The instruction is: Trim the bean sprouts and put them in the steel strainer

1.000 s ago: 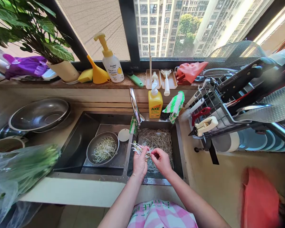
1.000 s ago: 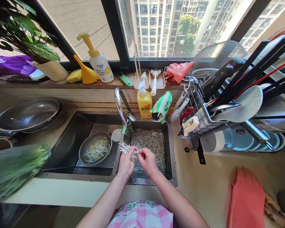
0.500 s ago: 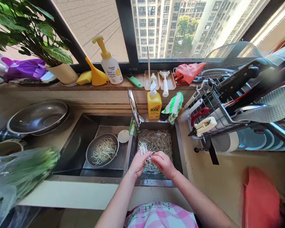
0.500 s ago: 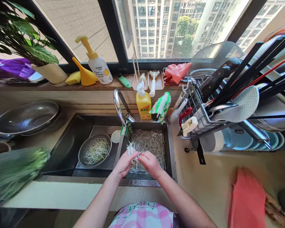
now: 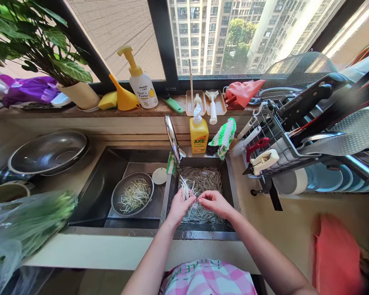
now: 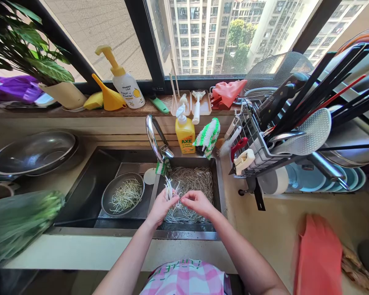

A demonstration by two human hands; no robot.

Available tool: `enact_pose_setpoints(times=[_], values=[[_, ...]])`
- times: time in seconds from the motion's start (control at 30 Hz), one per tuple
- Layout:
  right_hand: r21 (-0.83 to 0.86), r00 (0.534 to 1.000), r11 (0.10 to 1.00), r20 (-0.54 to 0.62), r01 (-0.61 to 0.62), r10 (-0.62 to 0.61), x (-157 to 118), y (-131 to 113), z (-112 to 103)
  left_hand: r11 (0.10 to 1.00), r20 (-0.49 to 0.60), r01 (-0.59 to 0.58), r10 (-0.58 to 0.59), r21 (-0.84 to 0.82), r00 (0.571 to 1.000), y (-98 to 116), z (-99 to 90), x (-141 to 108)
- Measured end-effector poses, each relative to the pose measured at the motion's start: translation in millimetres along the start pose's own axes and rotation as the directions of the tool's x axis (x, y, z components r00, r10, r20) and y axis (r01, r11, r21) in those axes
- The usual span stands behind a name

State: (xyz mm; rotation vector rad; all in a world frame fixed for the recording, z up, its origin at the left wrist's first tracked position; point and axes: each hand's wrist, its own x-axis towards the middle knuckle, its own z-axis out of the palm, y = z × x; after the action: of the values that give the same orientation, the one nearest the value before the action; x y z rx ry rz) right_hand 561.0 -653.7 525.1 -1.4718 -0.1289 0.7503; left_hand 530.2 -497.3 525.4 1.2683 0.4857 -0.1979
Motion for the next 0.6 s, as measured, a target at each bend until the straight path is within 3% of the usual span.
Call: enact_pose_setpoints(times=[0.13,0.27,0.43,0.6], values=[[-0.092,0.997,0.996,0.073,-0.009,0.016,3.2,-5.6,-5.3,0.995,0.076,-0.043,0.036,0.092,0.996,4.8,2.0,-1.2],[-0.222,0.993,0.971,0.098,0.092,-0.071,7.6,-2.1,-6.7,0.993,0.119,-0.031,0.017,0.116,0.993,7.2,3.8,-2.7],[-0.367,0.969,0.898,0.052,0.243,-0.241,8.8,5.4,-1.1,0.998,0.130,0.024,-0.031,0.053,0.991,4.9,2.2,-3.1],[-0.444,0.953,0.852,0.019,0.278,-0.301,4.1,5.0,7.3,0.999,0.163,0.042,-0.040,-0.007,0.986,2.9,0.3,-3.0]])
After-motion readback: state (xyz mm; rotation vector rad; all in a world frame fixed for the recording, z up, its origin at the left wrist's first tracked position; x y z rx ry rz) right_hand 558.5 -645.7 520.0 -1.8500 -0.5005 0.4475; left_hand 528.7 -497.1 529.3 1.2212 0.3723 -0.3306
